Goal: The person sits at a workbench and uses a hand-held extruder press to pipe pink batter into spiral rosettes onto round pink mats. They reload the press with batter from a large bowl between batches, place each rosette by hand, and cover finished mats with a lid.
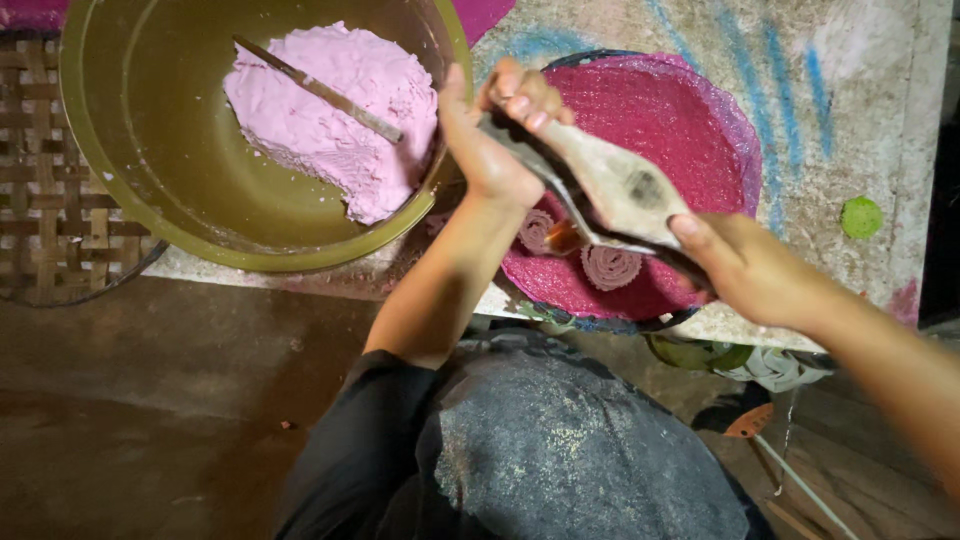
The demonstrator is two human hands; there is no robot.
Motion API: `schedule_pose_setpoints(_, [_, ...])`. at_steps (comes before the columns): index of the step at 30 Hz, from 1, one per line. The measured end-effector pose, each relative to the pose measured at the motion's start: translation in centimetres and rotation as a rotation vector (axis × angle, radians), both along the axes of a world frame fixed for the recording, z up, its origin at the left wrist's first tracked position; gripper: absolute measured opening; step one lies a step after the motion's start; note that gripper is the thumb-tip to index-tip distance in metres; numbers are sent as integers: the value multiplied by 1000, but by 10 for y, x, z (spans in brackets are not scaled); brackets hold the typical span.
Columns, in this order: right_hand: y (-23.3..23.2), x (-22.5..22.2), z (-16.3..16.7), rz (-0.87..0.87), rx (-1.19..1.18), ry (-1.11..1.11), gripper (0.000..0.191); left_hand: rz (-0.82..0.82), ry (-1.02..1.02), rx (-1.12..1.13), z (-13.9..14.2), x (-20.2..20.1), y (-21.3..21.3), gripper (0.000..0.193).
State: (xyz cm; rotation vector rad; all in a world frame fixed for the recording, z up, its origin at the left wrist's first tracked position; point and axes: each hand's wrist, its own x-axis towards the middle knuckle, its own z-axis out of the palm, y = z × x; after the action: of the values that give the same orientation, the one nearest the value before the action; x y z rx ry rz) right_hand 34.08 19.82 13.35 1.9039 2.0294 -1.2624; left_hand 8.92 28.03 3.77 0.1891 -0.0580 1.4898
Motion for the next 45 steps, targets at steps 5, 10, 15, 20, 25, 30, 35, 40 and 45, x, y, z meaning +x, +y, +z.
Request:
schedule_pose_setpoints(5, [21, -3, 1, -26, 141, -25, 77, 26, -5, 30, 2, 10, 31, 48])
schedule_pose_setpoints(10, [21, -38, -16, 30, 168, 49, 77, 54, 68, 92, 5, -30, 33, 47])
schedule_pose_setpoints(15, [-5, -30, -8, -21, -63, 144, 80, 58, 74, -78, 3, -30, -4, 47])
schedule_pose_setpoints(20, [4, 6, 6, -51, 24, -83, 79, 13, -31, -132, -2, 16, 6, 44])
schedule_pose_setpoints(25, [27, -2, -4, -55, 182, -41, 75, 39, -10, -32, -6, 18, 50, 44])
schedule_pose_setpoints(30, [36, -42, -18, -43, 213, 56, 67, 43, 47, -26, -2, -24, 59, 45])
schedule_pose_setpoints(35, [10, -47, -18, 103, 191, 208, 73, 81, 92, -53, 0, -45, 19, 44])
schedule_pose_setpoints(40, [-5, -12, -4, -43, -30, -32, 74, 48, 49, -206, -3, -3, 0, 46])
schedule_pose_setpoints(45, [6, 25, -6, -106, 117, -146, 73, 23, -17, -181, -2, 48, 30, 46])
